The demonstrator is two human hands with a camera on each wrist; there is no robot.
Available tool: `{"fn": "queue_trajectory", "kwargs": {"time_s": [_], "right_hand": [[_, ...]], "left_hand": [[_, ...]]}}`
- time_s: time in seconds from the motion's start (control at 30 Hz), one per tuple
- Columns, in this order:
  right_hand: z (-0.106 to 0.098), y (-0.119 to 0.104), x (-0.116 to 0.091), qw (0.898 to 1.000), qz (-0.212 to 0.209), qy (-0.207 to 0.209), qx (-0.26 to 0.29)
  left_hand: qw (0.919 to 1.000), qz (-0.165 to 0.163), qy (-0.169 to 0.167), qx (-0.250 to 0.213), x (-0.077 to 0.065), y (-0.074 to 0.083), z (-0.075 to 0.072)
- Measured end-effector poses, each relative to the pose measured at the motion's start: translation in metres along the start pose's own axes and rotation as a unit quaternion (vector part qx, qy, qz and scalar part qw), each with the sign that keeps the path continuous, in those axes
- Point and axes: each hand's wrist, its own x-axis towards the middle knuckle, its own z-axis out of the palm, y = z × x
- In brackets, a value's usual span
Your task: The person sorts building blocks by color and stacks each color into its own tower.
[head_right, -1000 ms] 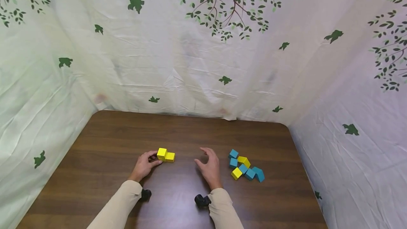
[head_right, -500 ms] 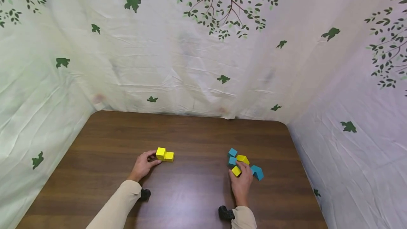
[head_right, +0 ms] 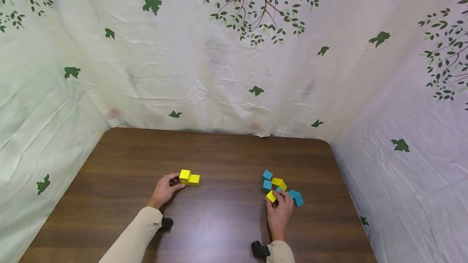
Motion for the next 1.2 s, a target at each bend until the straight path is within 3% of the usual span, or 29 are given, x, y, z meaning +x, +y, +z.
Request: {"fn": "queue_trajectory", "kwargs": {"time_s": [0.5, 0.7, 1.0, 1.2], "right_hand": [[0.003, 0.002, -0.008, 0.999, -0.048, 0.014, -0.004], [0.002, 0.0, -0.009, 1.0, -0.016, 0.006, 0.012], [0.003, 0.001, -0.01, 0.997, 0.044, -0.057, 0.01], [0.006, -0.001, -0.011, 0.997, 0.05, -0.055, 0.022]], "left_hand": [[1.0, 0.0, 0.0, -0.002, 0.001, -0.002, 0.001], [1.0, 0.001, -0.001, 0.0, 0.001, -0.002, 0.002], [1.0, -0.003, -0.001, -0.005, 0.0, 0.0, 0.002], [1.0, -0.005, -0.001, -0.005, 0.0, 0.0, 0.002]]}}
